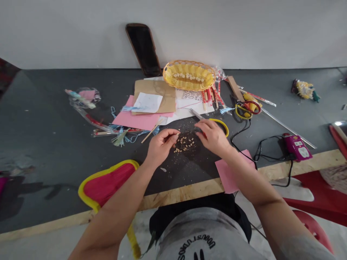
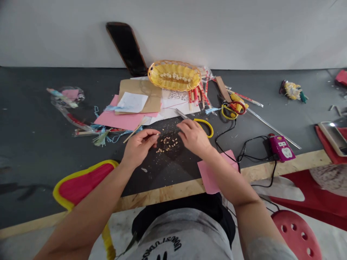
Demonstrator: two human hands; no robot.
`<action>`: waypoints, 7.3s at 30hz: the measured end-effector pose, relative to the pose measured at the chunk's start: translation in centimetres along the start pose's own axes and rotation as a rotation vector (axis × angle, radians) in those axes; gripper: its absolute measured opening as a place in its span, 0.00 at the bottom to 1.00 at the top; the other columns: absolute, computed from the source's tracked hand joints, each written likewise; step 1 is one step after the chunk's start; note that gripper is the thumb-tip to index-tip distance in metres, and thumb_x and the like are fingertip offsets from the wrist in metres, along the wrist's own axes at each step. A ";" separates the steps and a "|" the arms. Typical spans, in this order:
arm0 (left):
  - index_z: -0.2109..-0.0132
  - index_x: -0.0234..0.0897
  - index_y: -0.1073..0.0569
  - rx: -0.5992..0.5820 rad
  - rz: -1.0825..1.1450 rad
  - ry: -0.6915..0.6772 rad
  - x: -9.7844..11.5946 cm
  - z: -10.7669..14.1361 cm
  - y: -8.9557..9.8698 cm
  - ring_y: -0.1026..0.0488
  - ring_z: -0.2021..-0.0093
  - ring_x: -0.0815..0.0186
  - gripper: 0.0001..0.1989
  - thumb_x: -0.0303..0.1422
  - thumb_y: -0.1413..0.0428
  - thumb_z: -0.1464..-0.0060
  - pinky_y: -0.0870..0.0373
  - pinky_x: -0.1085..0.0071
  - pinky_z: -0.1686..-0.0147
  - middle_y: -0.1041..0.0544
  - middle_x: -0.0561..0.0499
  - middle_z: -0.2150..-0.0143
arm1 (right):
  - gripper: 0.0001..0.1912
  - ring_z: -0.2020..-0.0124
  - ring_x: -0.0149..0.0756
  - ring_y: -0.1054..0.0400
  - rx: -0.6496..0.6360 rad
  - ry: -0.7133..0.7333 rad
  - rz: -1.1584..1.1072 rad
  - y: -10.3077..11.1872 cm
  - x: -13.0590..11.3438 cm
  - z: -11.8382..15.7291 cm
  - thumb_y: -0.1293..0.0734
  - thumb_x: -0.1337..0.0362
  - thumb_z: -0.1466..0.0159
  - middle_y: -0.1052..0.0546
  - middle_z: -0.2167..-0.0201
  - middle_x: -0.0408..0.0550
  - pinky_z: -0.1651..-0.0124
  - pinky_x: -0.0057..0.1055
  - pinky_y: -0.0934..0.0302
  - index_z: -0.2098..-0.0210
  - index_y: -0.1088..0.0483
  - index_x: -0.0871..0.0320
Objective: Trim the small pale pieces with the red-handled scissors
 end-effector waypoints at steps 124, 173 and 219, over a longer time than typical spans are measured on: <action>0.60 0.37 0.18 0.080 0.205 -0.014 -0.3 -0.2 0.7 0.25 0.74 0.72 0.12 0.37 0.32 0.50 0.23 0.76 0.73 0.23 0.53 0.71 | 0.16 0.50 0.45 0.32 0.105 0.001 0.078 0.5 1.2 0.1 0.39 0.64 0.28 0.20 0.52 0.52 0.42 0.47 0.36 0.47 0.23 0.54; 0.62 0.35 0.19 -0.041 0.392 0.266 -0.3 0.6 -1.3 0.24 0.75 0.70 0.24 0.46 0.27 0.62 0.21 0.74 0.74 0.22 0.51 0.73 | 0.04 0.61 0.37 0.26 0.195 -0.040 -0.461 -1.3 -2.5 0.0 0.35 0.63 0.31 0.20 0.64 0.46 0.55 0.36 0.31 0.60 0.27 0.53; 0.68 0.34 0.21 -0.097 0.295 0.172 0.8 1.0 -1.5 0.25 0.76 0.71 0.12 0.35 0.30 0.58 0.25 0.75 0.73 0.22 0.54 0.75 | 0.04 0.64 0.33 0.28 0.244 0.062 -0.544 -1.7 -3.5 0.5 0.34 0.66 0.31 0.22 0.67 0.43 0.60 0.32 0.31 0.63 0.29 0.53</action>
Point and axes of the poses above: each hand's wrist, its own z-axis away from the middle knuckle, its own y-axis out of the back of the hand, x = y × z, the point moved 5 cm from there along -z, towards the middle knuckle
